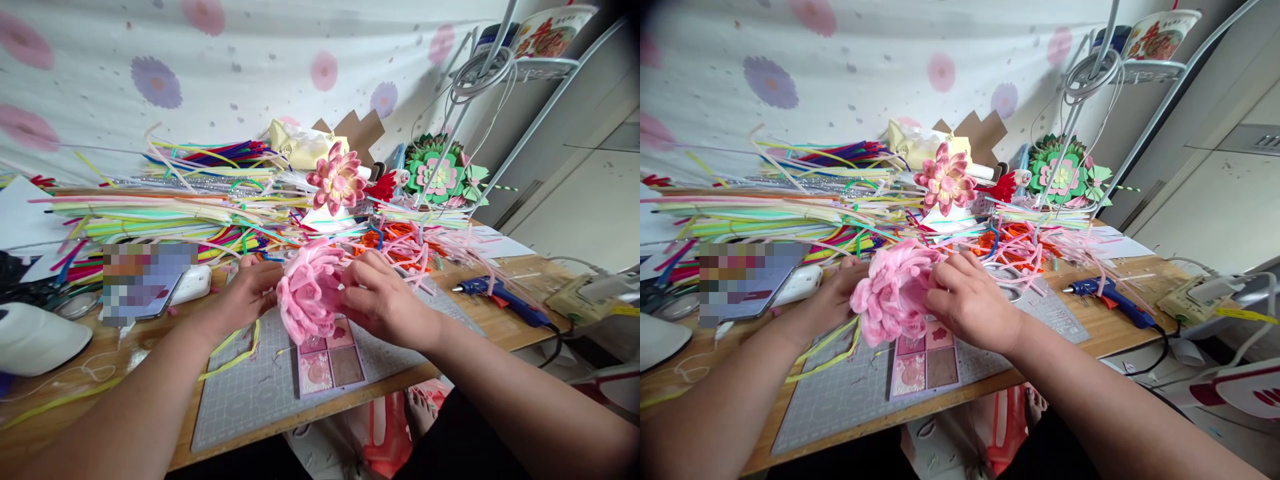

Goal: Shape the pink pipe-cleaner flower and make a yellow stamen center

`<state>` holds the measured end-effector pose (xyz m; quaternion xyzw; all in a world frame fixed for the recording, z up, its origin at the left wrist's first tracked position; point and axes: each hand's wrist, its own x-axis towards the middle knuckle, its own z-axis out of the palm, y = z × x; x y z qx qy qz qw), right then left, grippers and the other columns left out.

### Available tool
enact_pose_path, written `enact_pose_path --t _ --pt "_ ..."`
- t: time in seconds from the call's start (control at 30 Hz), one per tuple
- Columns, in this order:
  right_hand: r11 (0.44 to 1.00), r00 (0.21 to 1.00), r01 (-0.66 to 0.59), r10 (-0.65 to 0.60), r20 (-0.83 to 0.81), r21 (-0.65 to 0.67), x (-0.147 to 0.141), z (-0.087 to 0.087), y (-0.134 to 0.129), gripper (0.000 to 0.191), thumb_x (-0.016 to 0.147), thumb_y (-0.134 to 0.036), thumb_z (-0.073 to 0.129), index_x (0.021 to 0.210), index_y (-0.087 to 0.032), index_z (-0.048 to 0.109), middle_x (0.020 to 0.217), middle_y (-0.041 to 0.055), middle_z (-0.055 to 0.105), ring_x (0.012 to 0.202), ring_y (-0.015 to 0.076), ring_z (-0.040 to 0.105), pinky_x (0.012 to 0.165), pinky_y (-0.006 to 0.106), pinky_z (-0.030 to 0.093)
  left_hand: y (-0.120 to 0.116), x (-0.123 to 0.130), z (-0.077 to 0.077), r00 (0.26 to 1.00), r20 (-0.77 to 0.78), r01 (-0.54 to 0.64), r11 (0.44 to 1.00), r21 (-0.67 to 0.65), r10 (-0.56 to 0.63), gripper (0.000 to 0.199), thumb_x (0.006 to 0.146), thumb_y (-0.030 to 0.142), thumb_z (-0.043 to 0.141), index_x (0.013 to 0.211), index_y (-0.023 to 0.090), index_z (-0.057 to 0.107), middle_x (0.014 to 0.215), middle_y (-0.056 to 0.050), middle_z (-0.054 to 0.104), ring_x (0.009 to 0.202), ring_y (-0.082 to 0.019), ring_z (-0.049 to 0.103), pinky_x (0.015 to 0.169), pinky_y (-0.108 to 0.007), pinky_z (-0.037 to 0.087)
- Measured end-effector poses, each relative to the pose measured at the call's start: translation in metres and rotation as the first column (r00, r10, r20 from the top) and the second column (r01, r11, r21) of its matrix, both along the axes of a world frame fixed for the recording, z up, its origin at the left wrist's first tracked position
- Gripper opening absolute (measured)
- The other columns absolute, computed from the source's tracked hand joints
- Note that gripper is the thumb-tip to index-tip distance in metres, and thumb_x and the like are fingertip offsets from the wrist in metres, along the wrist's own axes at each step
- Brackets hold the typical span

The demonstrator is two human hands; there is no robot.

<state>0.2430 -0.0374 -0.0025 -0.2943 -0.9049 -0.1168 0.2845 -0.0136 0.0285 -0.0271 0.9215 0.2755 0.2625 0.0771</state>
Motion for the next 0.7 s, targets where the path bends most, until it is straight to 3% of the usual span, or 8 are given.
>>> enact_pose_path --t 0.1,0.17,0.3,0.43,0.7 --pt "0.997 0.994 0.015 -0.023 -0.108 -0.073 0.000 -0.009 -0.003 0.012 0.088 -0.026 0.059 0.088 -0.015 0.064 0.086 0.0074 0.055 0.082 0.0201 0.046 0.073 0.035 0.038 0.009 -0.004 -0.003 0.998 0.035 -0.045 0.999 0.010 0.044 0.050 0.092 0.055 0.033 0.073 0.019 0.060 0.074 -0.002 0.066 0.067 -0.018 0.053 0.069 -0.034 0.028" --pt "0.981 0.994 -0.006 -0.016 -0.107 -0.195 -0.003 -0.020 -0.007 0.018 0.089 -0.033 0.058 0.091 -0.017 0.065 0.089 0.0074 0.055 0.083 0.0204 0.047 0.073 0.035 0.038 0.017 -0.008 -0.006 0.988 0.079 -0.133 0.991 0.027 0.130 0.046 0.092 0.053 0.036 0.073 0.019 0.060 0.073 -0.002 0.067 0.065 -0.019 0.053 0.066 -0.034 0.027" --pt "0.912 0.981 0.072 0.007 0.191 -0.403 -0.017 -0.039 -0.019 0.042 0.087 -0.055 0.053 0.101 -0.019 0.068 0.097 0.0096 0.056 0.089 0.0242 0.043 0.081 0.041 0.037 0.024 -0.012 -0.007 0.945 0.150 -0.303 0.951 0.061 0.291 0.037 0.092 0.046 0.040 0.078 0.019 0.062 0.072 -0.002 0.069 0.068 -0.020 0.058 0.066 -0.033 0.029" --pt "0.883 0.960 0.146 -0.018 0.278 -0.446 -0.027 -0.046 -0.025 0.068 0.084 -0.065 0.047 0.127 -0.014 0.056 0.100 0.0119 0.054 0.089 0.0256 0.041 0.085 0.045 0.035 0.020 -0.010 -0.006 0.949 0.139 -0.296 0.952 0.082 0.283 0.032 0.092 0.042 0.041 0.081 0.020 0.063 0.075 -0.001 0.070 0.071 -0.021 0.059 0.070 -0.034 0.030" --pt "0.866 0.981 0.115 -0.021 0.194 -0.487 -0.035 -0.046 -0.026 0.069 0.079 -0.068 0.051 0.124 -0.016 0.058 0.100 0.0102 0.051 0.089 0.0250 0.039 0.086 0.045 0.034 0.020 -0.008 -0.010 0.955 0.118 -0.282 0.957 0.074 0.272 0.035 0.093 0.044 0.038 0.084 0.021 0.063 0.070 0.000 0.067 0.067 -0.020 0.056 0.072 -0.035 0.028"
